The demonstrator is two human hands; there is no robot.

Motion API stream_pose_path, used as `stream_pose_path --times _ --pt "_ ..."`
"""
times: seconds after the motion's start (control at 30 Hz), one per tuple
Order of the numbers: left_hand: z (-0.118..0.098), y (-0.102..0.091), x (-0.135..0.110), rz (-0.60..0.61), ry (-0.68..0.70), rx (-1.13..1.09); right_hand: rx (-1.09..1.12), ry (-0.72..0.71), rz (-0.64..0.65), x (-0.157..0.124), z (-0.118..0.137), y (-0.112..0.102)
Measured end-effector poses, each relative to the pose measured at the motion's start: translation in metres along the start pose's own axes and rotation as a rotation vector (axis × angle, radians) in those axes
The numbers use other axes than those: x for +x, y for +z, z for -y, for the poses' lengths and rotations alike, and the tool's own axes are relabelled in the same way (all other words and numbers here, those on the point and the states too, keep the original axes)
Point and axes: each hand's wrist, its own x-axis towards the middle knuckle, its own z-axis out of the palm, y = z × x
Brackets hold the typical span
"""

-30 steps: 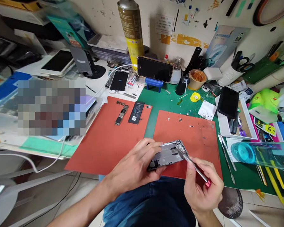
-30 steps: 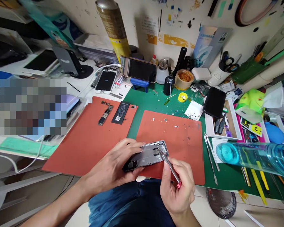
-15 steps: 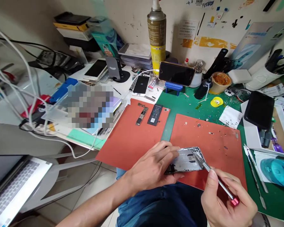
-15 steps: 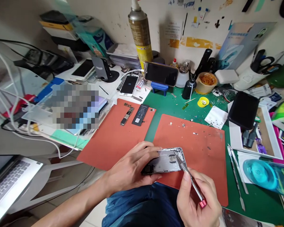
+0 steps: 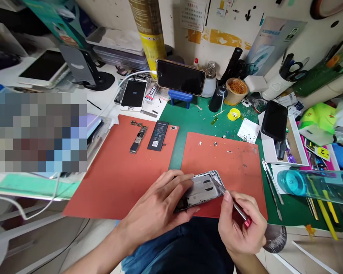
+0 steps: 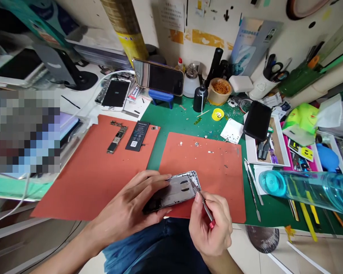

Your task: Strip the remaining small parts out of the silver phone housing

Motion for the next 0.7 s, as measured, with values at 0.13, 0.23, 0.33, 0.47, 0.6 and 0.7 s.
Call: stream_pose_path --times 0.13,0.23,0.33,0.47,0.6,0.7 --pt "0.0008 0.0008 -0.0006 0.003 0.005 -0.002 -0.002 -0.026 0.000 -0.0006 -0.0021 0.0008" --pt "0.0012 0.0007 -0.0009 0.009 0.006 -0.007 -0.009 -0.037 -0.001 -0.0013 -0.0033 0.0021" --pt "0.0014 0.0000 -0.0006 0.016 0.001 -0.018 -0.010 -0.057 -0.006 -0.0022 -0.0040 0.0024" --pt "0.0017 -0.0016 0.0007 0.018 -0.014 -0.037 -0.028 -0.076 0.032 -0.0026 -0.0042 -0.0006" --pt "0.0018 -0.0028 0.0025 0.023 -0.028 -0.058 -0.070 -0.147 0.068 0.0006 -0.0035 -0.0042" --pt "0.0019 -0.0022 0.0036 0.008 -0.020 -0.057 -0.104 -0.229 0.069 0.0063 -0.0014 -0.0043"
